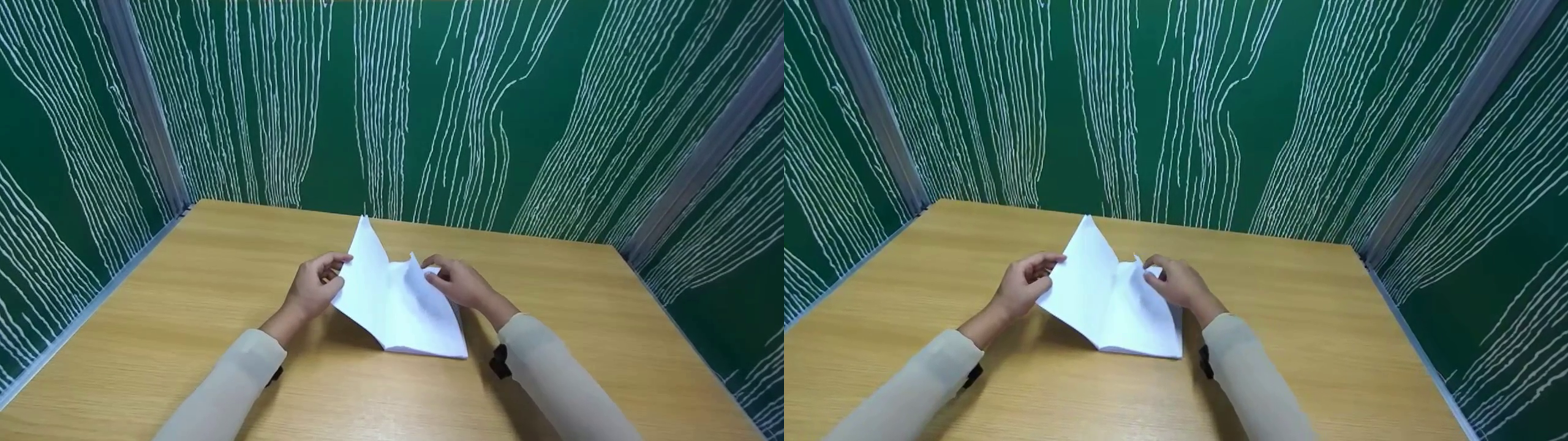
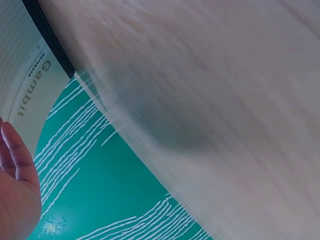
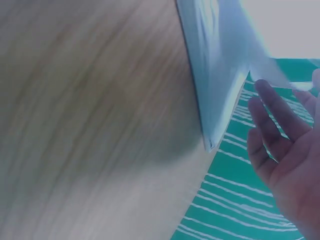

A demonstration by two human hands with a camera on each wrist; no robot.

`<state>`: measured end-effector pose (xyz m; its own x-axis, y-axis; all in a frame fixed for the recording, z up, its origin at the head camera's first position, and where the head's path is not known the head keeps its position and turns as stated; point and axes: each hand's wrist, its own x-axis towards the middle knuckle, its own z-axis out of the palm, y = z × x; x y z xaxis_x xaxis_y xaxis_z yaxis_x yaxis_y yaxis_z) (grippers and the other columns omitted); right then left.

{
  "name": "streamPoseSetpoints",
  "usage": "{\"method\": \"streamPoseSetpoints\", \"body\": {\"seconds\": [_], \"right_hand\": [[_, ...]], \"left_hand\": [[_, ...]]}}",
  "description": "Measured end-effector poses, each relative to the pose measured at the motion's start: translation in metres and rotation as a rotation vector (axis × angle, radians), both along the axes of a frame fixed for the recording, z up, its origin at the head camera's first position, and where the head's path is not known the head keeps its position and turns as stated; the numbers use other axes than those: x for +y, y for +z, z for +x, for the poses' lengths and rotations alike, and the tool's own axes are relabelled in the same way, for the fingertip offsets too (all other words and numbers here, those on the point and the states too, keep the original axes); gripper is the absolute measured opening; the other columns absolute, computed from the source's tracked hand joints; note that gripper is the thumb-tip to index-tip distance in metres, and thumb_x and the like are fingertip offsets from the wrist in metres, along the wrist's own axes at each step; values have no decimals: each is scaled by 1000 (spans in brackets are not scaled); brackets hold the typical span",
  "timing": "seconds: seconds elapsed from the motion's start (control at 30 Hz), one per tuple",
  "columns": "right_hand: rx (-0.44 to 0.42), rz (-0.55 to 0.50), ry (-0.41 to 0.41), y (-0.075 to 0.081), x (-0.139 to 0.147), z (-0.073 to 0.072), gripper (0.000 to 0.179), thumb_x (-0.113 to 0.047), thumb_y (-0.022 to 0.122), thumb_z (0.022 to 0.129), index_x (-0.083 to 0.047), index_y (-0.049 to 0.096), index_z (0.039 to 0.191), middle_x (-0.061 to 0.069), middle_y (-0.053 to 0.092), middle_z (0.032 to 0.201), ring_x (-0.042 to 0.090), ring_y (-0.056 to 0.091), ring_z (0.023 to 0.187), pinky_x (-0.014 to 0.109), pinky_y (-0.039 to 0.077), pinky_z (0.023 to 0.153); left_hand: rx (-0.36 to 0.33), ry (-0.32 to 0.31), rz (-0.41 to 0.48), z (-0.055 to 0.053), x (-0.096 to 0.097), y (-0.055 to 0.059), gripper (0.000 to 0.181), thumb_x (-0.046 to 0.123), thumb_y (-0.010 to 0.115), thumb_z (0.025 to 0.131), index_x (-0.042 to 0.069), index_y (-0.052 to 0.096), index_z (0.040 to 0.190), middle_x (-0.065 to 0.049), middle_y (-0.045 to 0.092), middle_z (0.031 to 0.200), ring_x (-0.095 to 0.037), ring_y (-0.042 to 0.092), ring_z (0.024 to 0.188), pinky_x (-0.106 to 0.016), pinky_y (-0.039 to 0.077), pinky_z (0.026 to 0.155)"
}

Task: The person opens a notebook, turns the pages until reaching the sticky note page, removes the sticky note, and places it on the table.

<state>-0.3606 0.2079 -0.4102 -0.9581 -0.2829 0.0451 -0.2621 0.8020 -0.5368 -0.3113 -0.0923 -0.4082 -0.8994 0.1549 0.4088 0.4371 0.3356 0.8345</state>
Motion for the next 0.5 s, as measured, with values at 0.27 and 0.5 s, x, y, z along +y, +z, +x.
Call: {"method": "streamPoseSetpoints", "body": {"seconds": [0.27, 0.5], "right_hand": [[4, 191, 109, 2, -17, 11, 28, -40, 47, 86, -47, 46, 112, -7, 56, 90, 14, 51, 76, 28, 42, 64], [34, 281, 179, 5, -30, 15, 36, -39, 48, 84, -39, 43, 120, -7, 54, 87, 13, 51, 72, 28, 39, 64]], "left_hand": [[-9, -15, -14, 20, 4, 22, 37, 1, 50, 77, 10, 57, 112, -8, 57, 97, -17, 49, 79, -27, 43, 69], [-24, -20, -3, 1, 1, 4, 37, 6, 52, 78, 25, 58, 110, 2, 57, 98, -16, 51, 80, -30, 45, 71]]}}
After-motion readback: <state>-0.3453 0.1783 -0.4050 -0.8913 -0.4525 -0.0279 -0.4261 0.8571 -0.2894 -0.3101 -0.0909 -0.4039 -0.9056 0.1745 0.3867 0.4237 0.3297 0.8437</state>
